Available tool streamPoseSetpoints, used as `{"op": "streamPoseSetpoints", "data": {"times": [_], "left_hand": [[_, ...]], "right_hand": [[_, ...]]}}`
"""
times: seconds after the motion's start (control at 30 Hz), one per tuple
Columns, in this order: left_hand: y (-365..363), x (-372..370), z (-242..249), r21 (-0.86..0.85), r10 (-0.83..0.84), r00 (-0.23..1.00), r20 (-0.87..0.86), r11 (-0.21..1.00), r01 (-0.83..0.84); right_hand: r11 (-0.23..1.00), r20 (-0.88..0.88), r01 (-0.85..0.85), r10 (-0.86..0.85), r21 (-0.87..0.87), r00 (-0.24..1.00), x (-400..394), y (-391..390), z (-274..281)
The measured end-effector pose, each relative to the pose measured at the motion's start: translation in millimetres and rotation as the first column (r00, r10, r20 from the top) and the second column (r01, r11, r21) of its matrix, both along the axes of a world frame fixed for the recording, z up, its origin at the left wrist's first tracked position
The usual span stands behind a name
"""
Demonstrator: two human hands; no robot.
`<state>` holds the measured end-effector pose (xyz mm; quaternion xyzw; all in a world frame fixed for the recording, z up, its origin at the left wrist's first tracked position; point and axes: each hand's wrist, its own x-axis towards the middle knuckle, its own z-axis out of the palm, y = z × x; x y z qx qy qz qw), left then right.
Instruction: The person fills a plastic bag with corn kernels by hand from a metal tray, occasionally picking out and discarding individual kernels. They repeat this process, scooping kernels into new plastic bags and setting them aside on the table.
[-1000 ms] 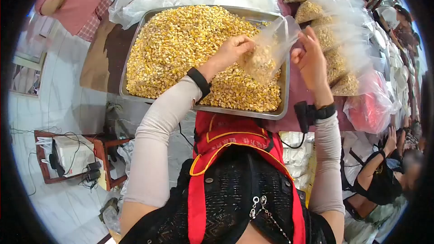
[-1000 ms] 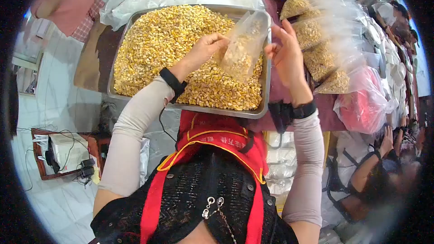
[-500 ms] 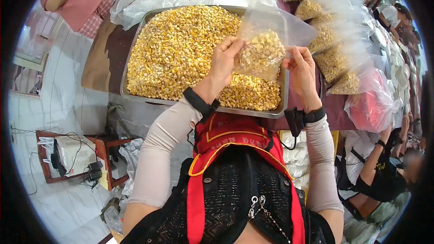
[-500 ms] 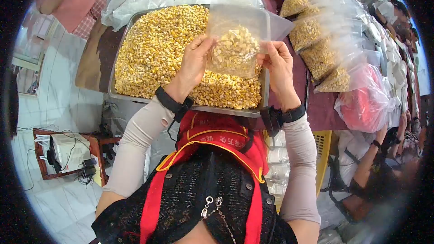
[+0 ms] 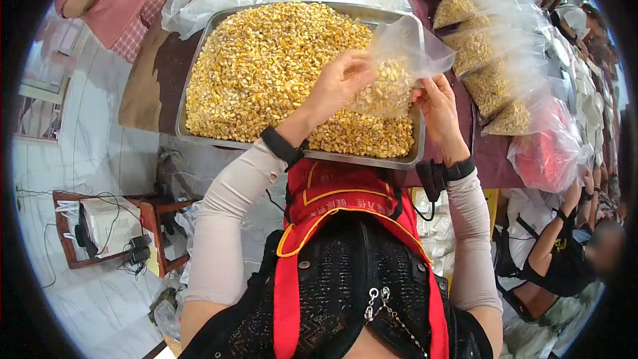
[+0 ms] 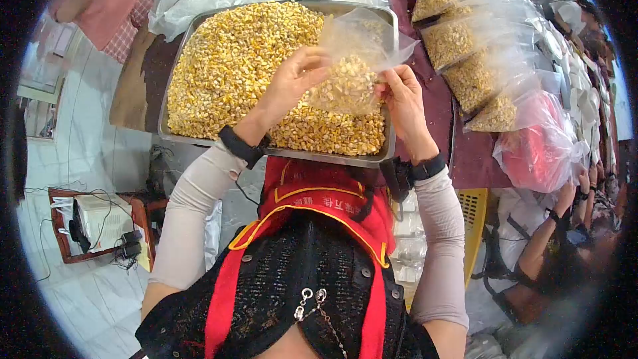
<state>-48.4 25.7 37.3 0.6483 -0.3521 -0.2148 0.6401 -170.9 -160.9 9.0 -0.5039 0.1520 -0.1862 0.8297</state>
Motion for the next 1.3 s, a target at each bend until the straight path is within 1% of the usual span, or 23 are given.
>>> {"op": "streamPoseSetpoints", "data": {"times": [0.03, 0.1, 0.2, 0.33, 0.43, 0.5, 0.53, 0.6, 0.63, 0.7, 0.73, 0.8, 0.9, 0.97, 1.03, 1.07, 1.1, 1.13, 1.17, 1.2, 1.23, 1.27, 1.3], "left_hand": [[-2.4, 2.7, -2.3, -0.001, 0.004, 1.0, 0.001, 1.0, -0.004], [-5.4, 6.5, -4.0, -0.057, 0.006, 0.981, -0.193, 0.998, -0.018], [-3.9, -2.1, -6.2, -0.113, 0.024, 0.952, -0.305, 0.992, -0.061], [-4.9, -18.3, -18.5, -0.088, 0.008, 0.983, -0.184, 0.996, -0.025], [-2.3, -25.3, -8.1, 0.018, -0.02, 0.993, -0.118, 1.0, 0.022], [-4.7, -28.8, -10.2, 0.026, 0.025, 0.995, -0.092, 0.999, -0.023], [-5.5, -31.3, -7.8, 0.009, 0.051, 0.994, -0.094, 0.999, -0.05], [-10.0, -33.4, -8.0, -0.06, 0.082, 0.992, -0.097, 0.994, -0.088], [-12.2, -35.1, -9.2, -0.062, 0.087, 0.991, -0.098, 0.994, -0.093], [-13.8, -41.1, -8.4, -0.086, 0.155, 0.977, -0.149, 0.982, -0.168], [-14.8, -43.2, -6.2, -0.085, 0.163, 0.975, -0.15, 0.981, -0.177], [-16.7, -47.5, -4.5, -0.104, 0.154, 0.952, -0.264, 0.977, -0.187], [-16.6, -50.1, -9.4, -0.119, 0.121, 0.943, -0.309, 0.979, -0.165], [-14.1, -49.9, -12.0, -0.16, 0.122, 0.949, -0.29, 0.972, -0.174], [-7.5, -44.7, -10.1, -0.06, 0.071, 0.979, -0.19, 0.995, -0.084], [-3.7, -40.7, -9.8, -0.06, 0.075, 0.978, -0.192, 0.994, -0.088], [1.1, -34.3, -9.3, 0.035, 0.021, 0.995, -0.097, 0.999, -0.018], [6.9, -27.7, -8.9, 0.135, -0.044, 0.999, -0.007, 0.99, 0.044], [15.8, -21.3, -14.3, 0.136, -0.043, 0.999, -0.008, 0.99, 0.044], [28.0, -14.0, -25.1, 0.191, -0.024, 0.88, 0.475, 0.979, -0.077], [41.6, -7.3, -34.9, 0.181, -0.043, 0.54, 0.84, 0.962, -0.205], [58.1, -4.6, -41.2, 0.393, -0.25, 0.485, 0.838, 0.893, -0.218], [72.7, 0.4, -46.1, 0.396, -0.255, 0.483, 0.837, 0.893, -0.215]], "right_hand": [[1.0, 0.01, -0.003, 0.003, -0.01, 1.0, 0.2, 1.4, 2.7], [1.0, 0.02, -0.009, 0.01, -0.02, 1.0, -0.7, 1.4, 7.6], [0.997, 0.061, 0.06, -0.058, -0.043, 0.996, -9.2, -3.2, 12.8], [0.995, -0.067, 0.006, -0.013, -0.103, 0.998, -24.0, -15.4, 5.4], [0.915, -0.051, 0.253, -0.282, -0.314, 0.958, -31.2, -12.5, 34.6], [0.852, 0.159, 0.373, -0.337, -0.368, 0.928, -35.9, -0.3, 67.7], [0.856, 0.158, 0.366, -0.33, -0.365, 0.931, -39.1, 1.7, 75.3], [0.79, 0.131, 0.259, -0.224, -0.556, 0.966, -43.8, 2.3, 83.6], [0.79, 0.131, 0.255, -0.219, -0.557, 0.967, -43.4, 2.4, 83.1], [0.72, 0.014, 0.142, -0.182, -0.679, 0.983, -41.1, 3.4, 80.6], [0.684, 0.039, 0.183, -0.22, -0.706, 0.975, -38.3, 3.1, 80.5], [0.678, -0.039, 0.143, -0.246, -0.721, 0.969, -38.4, -3.3, 87.8], [0.653, -0.133, 0.111, -0.313, -0.749, 0.94, -34.8, -14.0, 96.5], [0.751, -0.214, 0.084, -0.29, -0.655, 0.933, -34.1, -18.1, 100.0], [0.751, -0.234, 0.087, -0.311, -0.654, 0.921, -31.0, -16.1, 100.1], [0.753, -0.281, 0.023, -0.273, -0.658, 0.92, -31.3, -19.1, 97.8], [0.752, -0.327, -0.04, -0.237, -0.658, 0.915, -31.5, -21.0, 95.7], [0.752, -0.328, -0.041, -0.236, -0.658, 0.915, -30.8, -21.9, 94.0], [0.742, -0.314, -0.068, -0.197, -0.667, 0.929, -29.7, -23.0, 92.4], [0.73, -0.3, -0.093, -0.158, -0.677, 0.941, -28.5, -24.2, 91.8], [0.732, -0.298, -0.089, -0.161, -0.676, 0.941, -27.1, -24.2, 92.5], [0.735, -0.293, -0.088, -0.156, -0.672, 0.943, -26.1, -22.7, 93.4], [0.738, -0.29, -0.088, -0.149, -0.669, 0.945, -25.7, -21.7, 93.8]]}}
